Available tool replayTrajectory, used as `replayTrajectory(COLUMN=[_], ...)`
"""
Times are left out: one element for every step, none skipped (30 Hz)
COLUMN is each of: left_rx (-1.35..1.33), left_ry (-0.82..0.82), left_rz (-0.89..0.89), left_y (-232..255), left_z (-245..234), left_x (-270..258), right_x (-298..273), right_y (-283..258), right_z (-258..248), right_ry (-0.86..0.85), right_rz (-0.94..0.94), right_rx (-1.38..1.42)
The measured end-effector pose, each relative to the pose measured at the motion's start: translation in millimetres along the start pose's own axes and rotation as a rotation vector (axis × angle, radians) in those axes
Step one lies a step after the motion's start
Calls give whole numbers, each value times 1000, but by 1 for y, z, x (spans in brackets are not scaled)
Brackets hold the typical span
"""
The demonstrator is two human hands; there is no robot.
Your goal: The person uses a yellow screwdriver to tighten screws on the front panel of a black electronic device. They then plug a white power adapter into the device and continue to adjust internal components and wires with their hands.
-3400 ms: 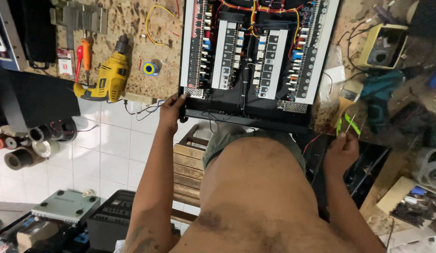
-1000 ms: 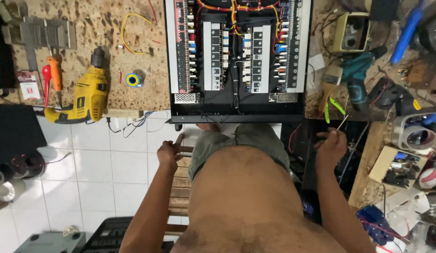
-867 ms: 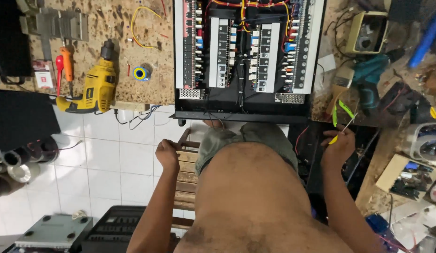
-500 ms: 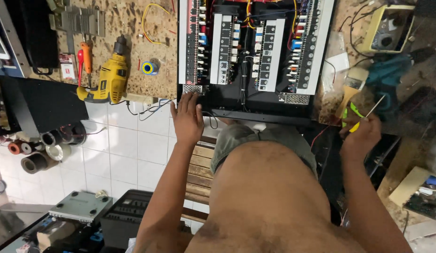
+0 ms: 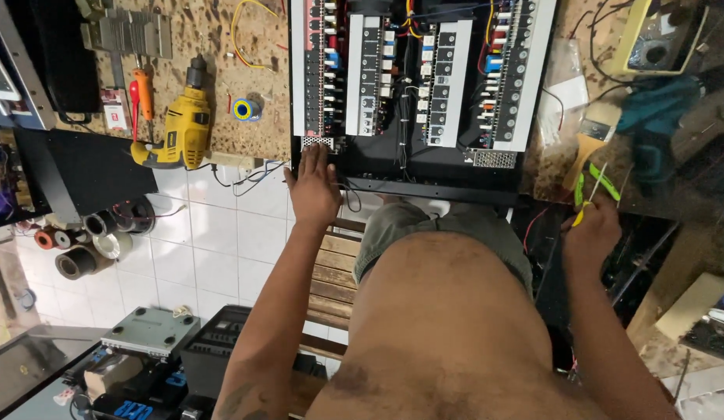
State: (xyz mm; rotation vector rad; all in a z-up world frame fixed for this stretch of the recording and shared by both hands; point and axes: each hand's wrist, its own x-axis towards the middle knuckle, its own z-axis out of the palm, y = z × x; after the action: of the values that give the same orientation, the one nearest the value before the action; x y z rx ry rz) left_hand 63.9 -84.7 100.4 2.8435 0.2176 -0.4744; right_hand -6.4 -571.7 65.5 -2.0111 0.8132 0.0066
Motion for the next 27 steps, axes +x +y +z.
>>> replayTrajectory(left_rx=[-18, -18, -74, -132, -134, -189, -244, -245, -305, -363, -364, -443, -521, -523, -573, -621, -623, -636, -647, -650, -665, -679, -686, -620, -542, -552, -659], left_ry=[18, 21, 10, -4, -3, 4, 11, 16, 177, 338, 343, 490, 638, 644, 621, 592, 598, 468, 333, 341, 232, 118, 124, -4, -138, -127, -44], left_rz=[18, 18, 20, 23, 25, 35, 44, 43, 46, 51, 51, 36, 21, 19, -171, -364, -367, -541, -711, -717, -883, -1045, -1050, -1304, -1553, -1563, -1613], left_y=[-1, -5, -9, -11, -14, -17, -20, -16, -13, -9, -7, -5, -3, -11, -19, -28, -39, -51, -63, -79, -94, -107, -118, -129, -140, -130, -121], left_z=[0, -1, -2, -3, -6, -9, -12, -17, -22, -27, -30, -34, -37, -24, -11, 2, 19, 35, 52, 74, 97, 120, 138, 156, 173, 166, 158], left_x=[0, -1, -1, -1, -2, -3, -4, -12, -19, -27, -35, -43, -52, -62, -72, -83, -96, -110, -123, -143, -164, -185, -204, -223, -240, -245, -250], right_x=[3, 8, 13, 18, 21, 24, 28, 36, 44, 52, 62, 72, 82, 88, 94, 100, 103, 107, 110, 114, 117, 121, 120, 120, 120, 125, 130], right_y=[12, 18, 23, 29, 18, 7, -5, -3, -1, 1, 2, 2, 3, -3, -9, -15, -21, -27, -34, -36, -37, -39, -45, -52, -60, -55, -51], right_z=[5, 9, 13, 14, 17, 21, 24, 30, 36, 42, 48, 53, 58, 62, 66, 71, 74, 79, 84, 88, 92, 95, 96, 98, 100, 103, 108], right_ry=[36, 36, 53, 67, 69, 42, 15, 15, 20, 26, 27, -5, -38, -37, -99, -163, -165, -175, -184, -188, -189, -188, -191, -206, -221, -228, -163], right_rz=[-37, -40, -218, -395, -396, -406, -415, -420, -451, -482, -487, -458, -428, -434, -396, -359, -367, -335, -304, -314, -291, -267, -277, -314, -351, -366, -301], right_rx=[0, 2, -98, -201, -202, -218, -234, -233, -243, -253, -251, -313, -375, -375, -428, -481, -481, -512, -542, -541, -546, -552, -553, -573, -594, -590, -682])
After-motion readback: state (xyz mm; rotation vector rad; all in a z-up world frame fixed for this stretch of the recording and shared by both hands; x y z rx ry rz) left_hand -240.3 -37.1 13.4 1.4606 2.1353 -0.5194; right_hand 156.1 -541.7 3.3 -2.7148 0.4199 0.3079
